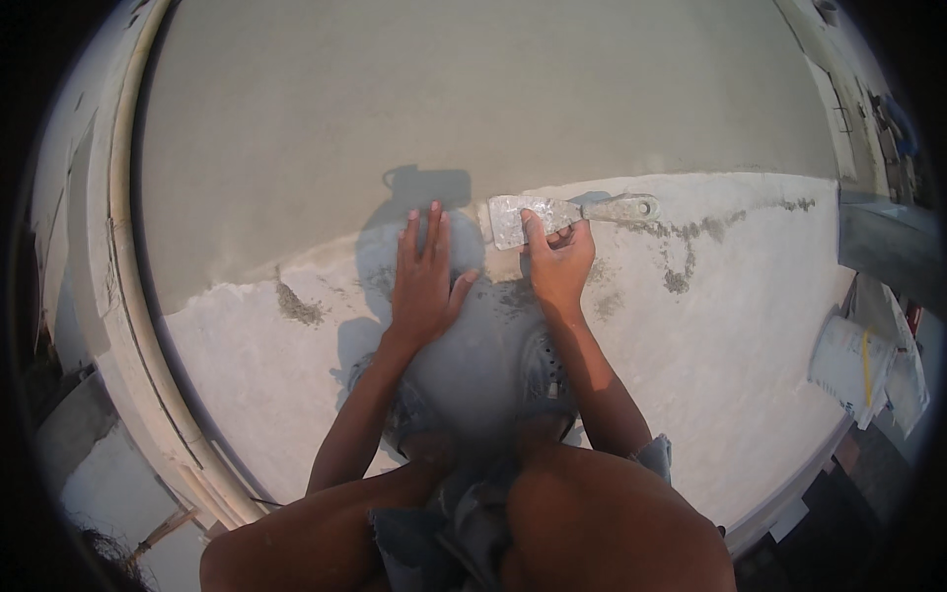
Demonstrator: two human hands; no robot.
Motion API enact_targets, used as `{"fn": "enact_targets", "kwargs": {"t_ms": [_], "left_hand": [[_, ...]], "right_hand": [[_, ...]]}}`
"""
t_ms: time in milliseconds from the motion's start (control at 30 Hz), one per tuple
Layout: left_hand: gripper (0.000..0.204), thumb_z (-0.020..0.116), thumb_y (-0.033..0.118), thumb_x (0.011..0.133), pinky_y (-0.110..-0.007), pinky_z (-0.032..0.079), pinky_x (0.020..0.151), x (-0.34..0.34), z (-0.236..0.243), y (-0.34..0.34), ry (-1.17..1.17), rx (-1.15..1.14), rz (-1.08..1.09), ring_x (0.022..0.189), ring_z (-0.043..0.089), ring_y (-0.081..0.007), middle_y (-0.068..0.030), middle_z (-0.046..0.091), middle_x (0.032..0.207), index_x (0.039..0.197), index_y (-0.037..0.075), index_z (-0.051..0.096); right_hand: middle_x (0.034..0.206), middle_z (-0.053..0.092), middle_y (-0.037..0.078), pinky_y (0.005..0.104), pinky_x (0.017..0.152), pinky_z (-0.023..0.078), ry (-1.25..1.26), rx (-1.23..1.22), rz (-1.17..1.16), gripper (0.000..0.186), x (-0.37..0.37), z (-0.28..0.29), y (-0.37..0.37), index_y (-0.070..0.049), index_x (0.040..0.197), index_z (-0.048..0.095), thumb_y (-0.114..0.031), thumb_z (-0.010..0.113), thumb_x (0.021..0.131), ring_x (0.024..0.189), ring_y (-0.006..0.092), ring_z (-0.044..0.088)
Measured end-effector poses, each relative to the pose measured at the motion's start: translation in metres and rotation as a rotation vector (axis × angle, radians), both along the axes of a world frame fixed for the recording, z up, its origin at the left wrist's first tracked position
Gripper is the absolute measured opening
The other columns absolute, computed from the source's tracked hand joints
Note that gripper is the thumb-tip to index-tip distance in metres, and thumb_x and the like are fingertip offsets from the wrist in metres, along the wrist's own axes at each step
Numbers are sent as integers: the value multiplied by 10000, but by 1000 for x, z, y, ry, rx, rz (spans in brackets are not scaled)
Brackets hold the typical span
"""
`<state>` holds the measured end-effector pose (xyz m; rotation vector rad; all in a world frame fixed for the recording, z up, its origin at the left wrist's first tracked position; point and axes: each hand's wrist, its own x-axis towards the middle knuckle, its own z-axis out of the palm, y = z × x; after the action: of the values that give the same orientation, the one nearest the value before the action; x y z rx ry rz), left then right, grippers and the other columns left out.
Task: The person smooths a wet concrete surface using a hand trowel and their left hand. They repeatedly scrape and flatten the material along the edge of a circular area, gradually extending the smoothed section.
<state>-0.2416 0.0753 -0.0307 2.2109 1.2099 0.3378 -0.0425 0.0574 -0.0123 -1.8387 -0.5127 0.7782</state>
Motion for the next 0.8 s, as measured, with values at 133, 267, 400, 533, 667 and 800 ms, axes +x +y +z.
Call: {"fn": "enact_targets", "kwargs": {"t_ms": [133,267,400,533,667,800], "left_hand": [[868,632,388,1019,-627,175,1276,-1,1,1,-19,17,-4,1610,133,-487,-214,185,1760,1644,-69,238],[871,630,394,1019,-617,176,1279,0,0,1,-13,19,5,1610,136,-484,-211,190,1760,1645,-67,237],[874,625,394,1019,-615,179,1279,-1,2,2,-26,34,1,1609,142,-482,-208,195,1759,1649,-65,230],[853,612,383,1028,-619,173,1279,4,-1,2,-44,11,10,1609,141,-482,-207,199,1759,1654,-54,230],[822,578,394,1049,-616,173,1279,-4,-2,1,-49,33,7,1610,144,-479,-202,201,1760,1655,-47,238],[805,538,423,1069,-609,177,1279,-4,-2,3,-45,9,7,1611,141,-475,-194,201,1762,1657,-40,241]], "right_hand": [[773,652,81,272,544,562,49,75,-42,338,0,2,1,39,970,559,-155,835,944,639,136,678],[814,633,74,296,587,623,48,-16,34,336,-7,1,1,21,953,533,-127,835,942,669,128,671],[779,640,85,296,586,603,27,45,-3,340,4,9,4,-1,920,518,-140,827,949,638,145,685],[749,641,80,280,572,578,-15,-78,73,345,-2,7,1,7,902,521,-154,821,956,620,164,698],[805,654,88,270,571,585,48,33,11,327,4,8,-2,16,927,530,-147,811,962,641,160,705],[864,639,94,299,573,654,-5,86,-151,323,63,8,-8,19,952,530,-134,815,957,716,151,699]]}}
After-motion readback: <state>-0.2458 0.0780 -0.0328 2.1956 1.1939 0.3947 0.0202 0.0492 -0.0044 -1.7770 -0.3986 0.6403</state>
